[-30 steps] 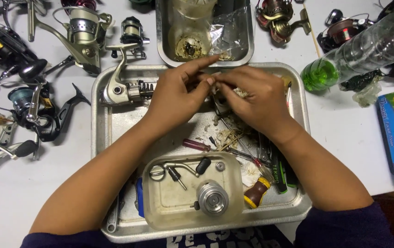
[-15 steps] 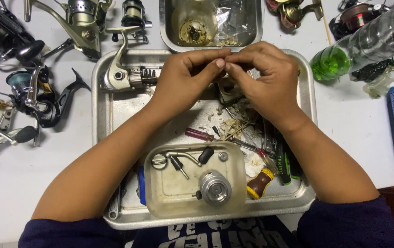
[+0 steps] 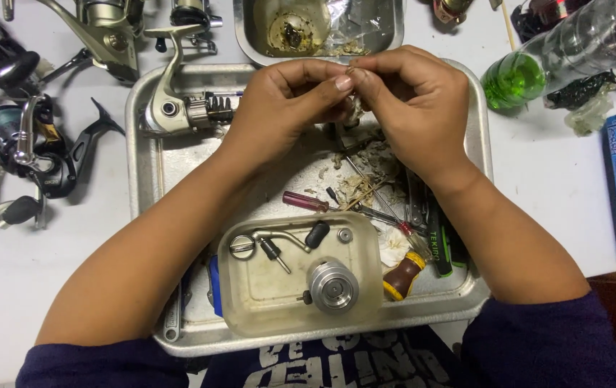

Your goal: The person is disassembling and repairing a fishing reel, focusing on the internal gear mechanism.

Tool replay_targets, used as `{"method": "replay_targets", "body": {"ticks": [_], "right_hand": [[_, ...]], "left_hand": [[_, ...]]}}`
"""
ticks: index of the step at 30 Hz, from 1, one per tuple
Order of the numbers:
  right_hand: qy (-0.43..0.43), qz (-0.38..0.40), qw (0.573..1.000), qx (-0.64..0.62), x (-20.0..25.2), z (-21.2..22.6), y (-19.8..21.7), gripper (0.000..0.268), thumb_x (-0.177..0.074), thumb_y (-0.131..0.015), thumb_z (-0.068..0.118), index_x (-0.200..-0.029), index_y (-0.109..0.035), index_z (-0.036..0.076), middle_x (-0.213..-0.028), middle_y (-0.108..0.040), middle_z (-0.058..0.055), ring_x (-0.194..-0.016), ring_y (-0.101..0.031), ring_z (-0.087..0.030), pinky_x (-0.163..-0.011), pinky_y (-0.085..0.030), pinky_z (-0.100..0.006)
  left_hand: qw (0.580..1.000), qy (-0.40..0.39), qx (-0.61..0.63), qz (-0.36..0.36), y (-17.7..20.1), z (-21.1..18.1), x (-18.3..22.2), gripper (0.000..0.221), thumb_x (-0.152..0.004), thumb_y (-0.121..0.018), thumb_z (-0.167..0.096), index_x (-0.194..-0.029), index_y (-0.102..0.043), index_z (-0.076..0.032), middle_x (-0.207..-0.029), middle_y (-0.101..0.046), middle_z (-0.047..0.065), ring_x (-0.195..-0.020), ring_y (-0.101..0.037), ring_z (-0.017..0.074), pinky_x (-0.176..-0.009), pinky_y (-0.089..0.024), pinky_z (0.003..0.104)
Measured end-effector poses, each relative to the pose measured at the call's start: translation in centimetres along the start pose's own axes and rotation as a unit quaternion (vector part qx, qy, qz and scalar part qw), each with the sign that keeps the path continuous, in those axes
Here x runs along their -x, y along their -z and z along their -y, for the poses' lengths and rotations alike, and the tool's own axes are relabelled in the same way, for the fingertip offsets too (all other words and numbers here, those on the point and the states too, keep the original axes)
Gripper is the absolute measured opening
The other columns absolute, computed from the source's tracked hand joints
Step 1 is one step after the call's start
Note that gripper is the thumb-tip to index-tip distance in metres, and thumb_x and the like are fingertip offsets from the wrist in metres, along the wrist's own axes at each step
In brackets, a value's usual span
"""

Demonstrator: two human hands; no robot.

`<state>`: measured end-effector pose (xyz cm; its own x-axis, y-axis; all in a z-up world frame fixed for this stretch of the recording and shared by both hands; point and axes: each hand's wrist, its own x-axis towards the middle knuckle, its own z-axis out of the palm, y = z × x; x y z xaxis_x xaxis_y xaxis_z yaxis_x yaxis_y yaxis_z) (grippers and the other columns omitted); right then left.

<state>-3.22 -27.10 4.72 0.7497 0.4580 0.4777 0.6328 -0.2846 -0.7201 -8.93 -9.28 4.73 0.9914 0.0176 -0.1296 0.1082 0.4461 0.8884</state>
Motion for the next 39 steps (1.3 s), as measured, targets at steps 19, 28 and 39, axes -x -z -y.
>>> {"method": "replay_targets", "body": {"ticks": [19, 28, 39], "right_hand": [[-0.144, 0.103, 0.973, -0.146, -1.2, 1.2, 2.3, 0.006, -0.1, -0.075, -0.001, -0.105, -0.072, -0.001, -0.092, -0.074, -0.011, -0.08, -0.072, -0.013, -0.073, -0.061, -0.022], [-0.175, 0.097, 0.973, -0.116, -1.6, 1.5, 2.4, 0.011, -0.097, -0.071, 0.0, -0.106, -0.077, 0.002, -0.094, -0.077, -0.008, -0.082, -0.07, -0.008, -0.074, -0.059, -0.018], [0.052, 0.133, 0.968, 0.206, -1.3, -0.4, 3.3, 0.025, -0.095, -0.064, 0.01, -0.11, -0.083, 0.003, -0.101, -0.075, -0.013, -0.092, -0.065, -0.03, -0.08, -0.049, -0.046]], "left_hand": [[0.999, 0.008, -0.038, 0.018, 1.4, -0.1, -0.7, 0.007, -0.092, -0.073, -0.001, -0.099, -0.07, -0.003, -0.083, -0.073, 0.009, -0.074, -0.074, 0.0153, -0.078, -0.069, 0.027], [0.996, 0.049, -0.06, -0.047, 1.0, -0.2, -0.6, 0.017, -0.086, -0.078, -0.001, -0.101, -0.074, -0.007, -0.094, -0.072, 0.006, -0.087, -0.069, 0.0163, -0.08, -0.063, 0.028], [0.975, -0.029, -0.221, -0.017, 1.5, 0.6, -0.8, 0.042, -0.092, -0.073, 0.003, -0.128, -0.057, -0.012, -0.089, -0.06, -0.002, -0.078, -0.058, 0.0077, -0.067, -0.051, 0.017]]}}
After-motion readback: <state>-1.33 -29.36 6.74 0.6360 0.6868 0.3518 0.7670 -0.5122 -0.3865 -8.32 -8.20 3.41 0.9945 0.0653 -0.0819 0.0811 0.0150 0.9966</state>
